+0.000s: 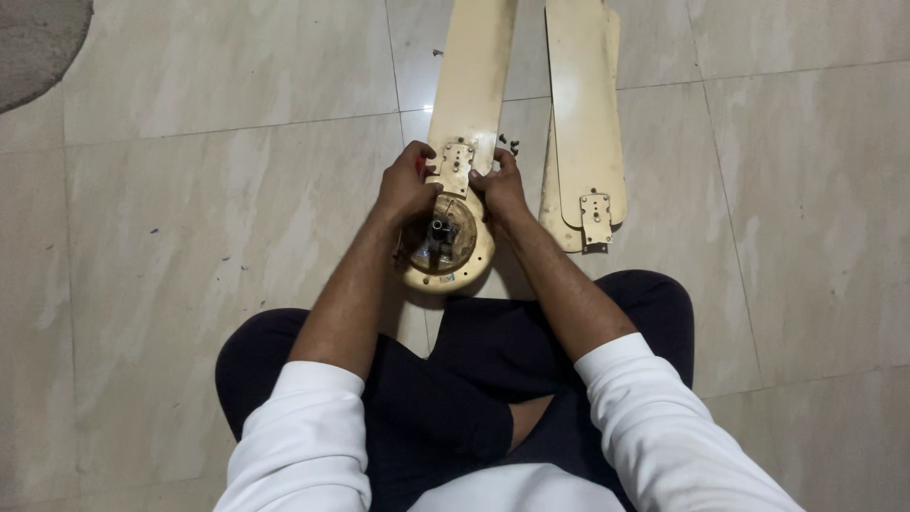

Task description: The person sits on the floor and uses a screwdriver to attach fan blades to the fan hub. They tighten screws to secure each blade in place.

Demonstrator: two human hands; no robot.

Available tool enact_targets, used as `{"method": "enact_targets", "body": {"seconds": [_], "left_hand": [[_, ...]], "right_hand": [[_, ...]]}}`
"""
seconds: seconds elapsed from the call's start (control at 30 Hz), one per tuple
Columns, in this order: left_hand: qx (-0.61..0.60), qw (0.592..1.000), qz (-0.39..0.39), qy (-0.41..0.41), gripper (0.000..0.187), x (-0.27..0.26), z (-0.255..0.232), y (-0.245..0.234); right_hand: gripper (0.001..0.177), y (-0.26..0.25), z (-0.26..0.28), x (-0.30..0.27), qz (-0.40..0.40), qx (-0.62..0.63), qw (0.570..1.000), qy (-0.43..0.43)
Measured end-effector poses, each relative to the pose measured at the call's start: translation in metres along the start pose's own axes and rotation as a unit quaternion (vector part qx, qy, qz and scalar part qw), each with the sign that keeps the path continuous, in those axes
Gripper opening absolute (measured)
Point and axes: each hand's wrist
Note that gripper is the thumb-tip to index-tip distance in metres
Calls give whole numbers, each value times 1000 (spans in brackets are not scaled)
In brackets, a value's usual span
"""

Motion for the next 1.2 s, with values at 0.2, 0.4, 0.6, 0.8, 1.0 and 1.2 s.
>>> {"method": "enact_targets", "body": {"seconds": [0.2, 0.4, 0.6, 0.8, 1.0, 1.2], "left_hand": [[-15, 1000, -10, -16, 52, 4, -1, -2], [-9, 1000, -3, -21, 55, 3, -4, -1], [-6, 999, 16, -34, 59, 5, -4, -3], [-10, 1000, 6, -9, 57, 9, 4, 2], [-5, 1000, -5, 0, 56, 12, 11, 5], [1, 1000, 0, -6, 57, 13, 12, 3]], "right_hand": [[51, -1, -11, 13, 29, -6, 999, -42], [54, -5, -8, 10, 34, -66, 997, -32], [53, -6, -4, 6, 32, -42, 999, -14], [46, -12, -8, 11, 26, -52, 998, -10], [19, -55, -3, 36, -59, -312, 928, -194], [16, -79, -6, 49, -119, -439, 801, -391]]}}
Point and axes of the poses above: each hand's wrist, its own x-axis towards the middle knuckle, its own y-axis out of the palm, z = x × y, and after that the axes turned 4 degrees about -y, right-handed
